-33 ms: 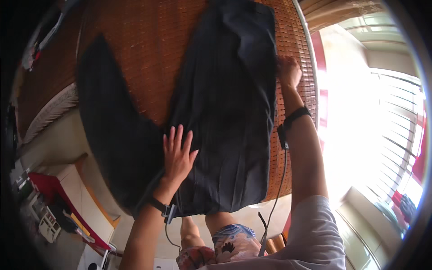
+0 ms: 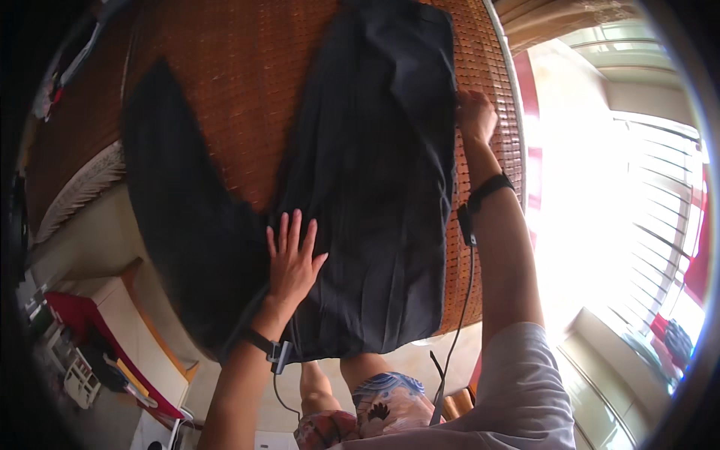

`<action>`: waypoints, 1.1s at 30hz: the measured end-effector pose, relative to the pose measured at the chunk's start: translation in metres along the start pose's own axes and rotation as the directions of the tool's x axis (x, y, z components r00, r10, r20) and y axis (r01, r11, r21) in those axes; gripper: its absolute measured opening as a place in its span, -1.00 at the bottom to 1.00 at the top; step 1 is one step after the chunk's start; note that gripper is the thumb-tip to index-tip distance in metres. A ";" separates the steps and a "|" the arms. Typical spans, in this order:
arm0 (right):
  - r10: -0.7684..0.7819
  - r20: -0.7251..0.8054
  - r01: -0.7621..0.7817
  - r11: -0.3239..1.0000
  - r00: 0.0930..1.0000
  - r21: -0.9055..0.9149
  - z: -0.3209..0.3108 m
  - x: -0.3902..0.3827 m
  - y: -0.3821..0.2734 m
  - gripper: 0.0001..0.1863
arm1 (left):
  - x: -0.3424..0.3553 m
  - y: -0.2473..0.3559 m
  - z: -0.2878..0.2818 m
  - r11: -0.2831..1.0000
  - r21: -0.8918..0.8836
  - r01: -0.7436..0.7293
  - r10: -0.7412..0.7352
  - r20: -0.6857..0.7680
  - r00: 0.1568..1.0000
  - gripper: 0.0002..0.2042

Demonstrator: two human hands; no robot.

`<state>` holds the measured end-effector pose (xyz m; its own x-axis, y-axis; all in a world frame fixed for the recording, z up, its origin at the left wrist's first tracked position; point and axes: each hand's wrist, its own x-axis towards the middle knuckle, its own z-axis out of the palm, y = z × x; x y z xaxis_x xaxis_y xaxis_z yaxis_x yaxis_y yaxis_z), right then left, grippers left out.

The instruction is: The person lays out a pair of black pants on a bed and uses a needle and thread to sew the fabric. They cut the thread with a pair of scissors and handle items from a bowl.

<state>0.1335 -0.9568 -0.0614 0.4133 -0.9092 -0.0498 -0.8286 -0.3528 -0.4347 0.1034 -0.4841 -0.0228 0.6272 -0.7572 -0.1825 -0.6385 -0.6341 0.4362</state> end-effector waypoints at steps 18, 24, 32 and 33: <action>-0.206 -0.010 0.190 0.918 0.978 -0.349 0.002 0.016 0.006 -0.61 | 0.011 0.004 0.001 0.993 -0.072 -0.093 0.092 -0.009 0.996 -0.23; -0.241 -0.121 0.264 0.936 0.963 0.234 -0.006 -0.050 -0.020 -0.63 | -0.038 0.015 0.004 0.987 -0.128 -0.094 0.092 -0.024 0.995 -0.26; -0.695 0.317 0.727 0.686 0.645 0.025 -0.098 -0.297 0.032 -0.38 | -0.208 -0.041 -0.036 0.918 -0.145 0.369 -0.397 -0.355 0.846 -0.45; -0.585 0.217 0.600 0.800 0.781 -0.006 -0.106 -0.313 0.064 -0.38 | -0.219 -0.050 -0.035 0.806 -0.336 0.488 -0.592 -0.411 0.694 -0.48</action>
<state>-0.0890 -0.7184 0.0221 0.8898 -0.4558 0.0200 -0.4165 -0.8294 -0.3724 0.0134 -0.2812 0.0261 0.9961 -0.0855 -0.0227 -0.0583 -0.8276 0.5583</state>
